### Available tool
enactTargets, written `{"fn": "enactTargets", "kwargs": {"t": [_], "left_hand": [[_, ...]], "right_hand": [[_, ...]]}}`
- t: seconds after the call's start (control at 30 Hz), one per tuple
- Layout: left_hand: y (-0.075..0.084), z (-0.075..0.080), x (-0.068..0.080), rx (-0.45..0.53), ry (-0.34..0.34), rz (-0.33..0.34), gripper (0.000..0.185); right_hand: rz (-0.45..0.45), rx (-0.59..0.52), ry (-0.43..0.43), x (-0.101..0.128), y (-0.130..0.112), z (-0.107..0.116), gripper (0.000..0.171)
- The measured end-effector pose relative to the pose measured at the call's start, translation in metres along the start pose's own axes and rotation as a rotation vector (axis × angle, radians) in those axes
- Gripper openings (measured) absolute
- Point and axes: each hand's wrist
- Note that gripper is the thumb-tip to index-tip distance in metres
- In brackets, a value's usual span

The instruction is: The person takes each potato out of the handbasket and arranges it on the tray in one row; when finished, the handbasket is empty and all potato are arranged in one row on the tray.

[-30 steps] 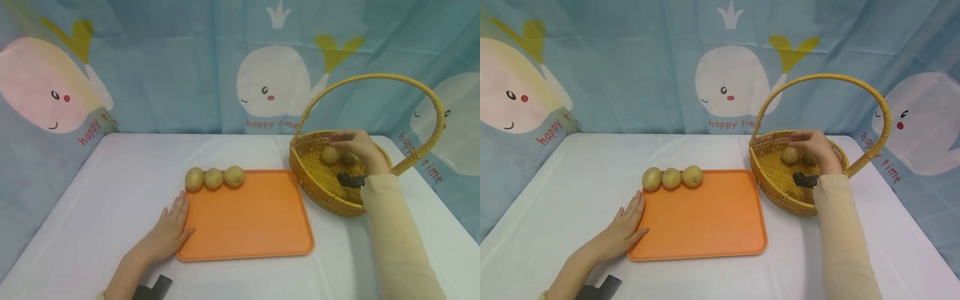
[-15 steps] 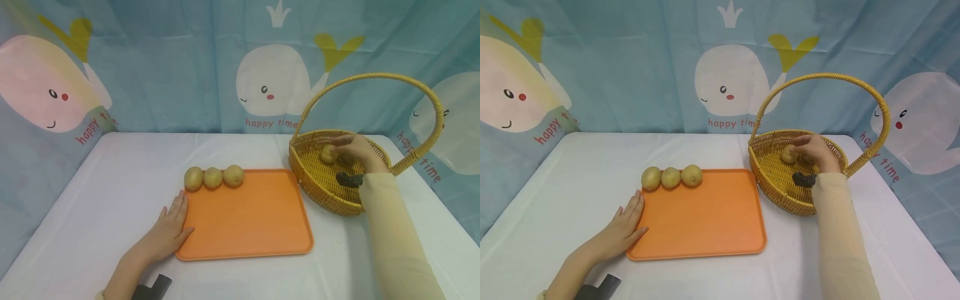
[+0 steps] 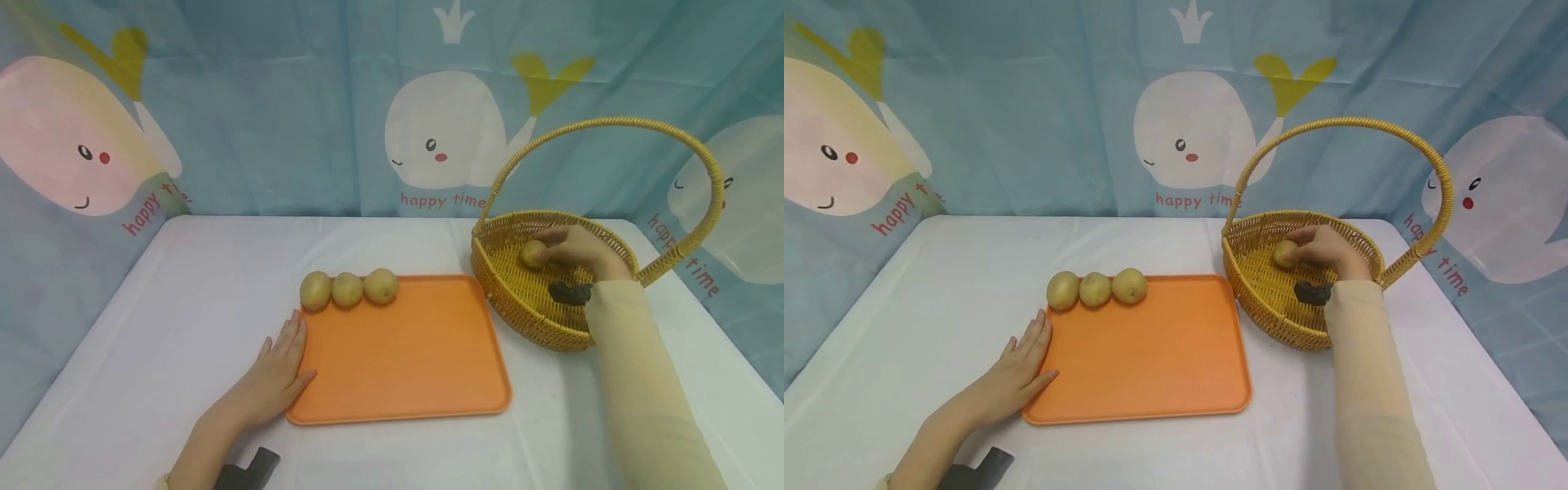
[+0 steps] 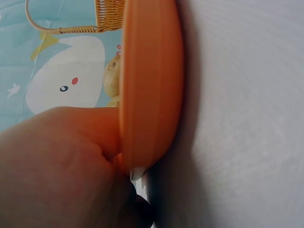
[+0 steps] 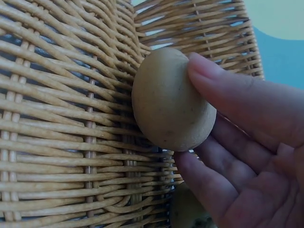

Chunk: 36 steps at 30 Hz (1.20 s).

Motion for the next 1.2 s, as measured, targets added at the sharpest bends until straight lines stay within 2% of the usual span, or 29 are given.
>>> {"fn": "enactTargets", "kwargs": {"t": [0.53,0.87,1.2], "left_hand": [[0.001,0.001,0.0,0.004,-0.006,0.003,0.075],[0.001,0.002,0.001,0.007,-0.01,0.008,0.075],[0.0,0.0,0.0,-0.001,-0.006,0.012,0.074]], "right_hand": [[0.028,0.043,-0.068,-0.002,0.001,-0.002,0.073],[0.045,0.086,-0.019,-0.002,0.0,-0.001,0.072],[0.083,0.061,0.068,-0.001,-0.01,0.002,0.072]]}}
Point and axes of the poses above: each hand's wrist, its own x-axis away from the middle knuckle, its own z-axis out of the back of the hand, y = z × x, and after that the axes turned 6 degrees about z, right-handed
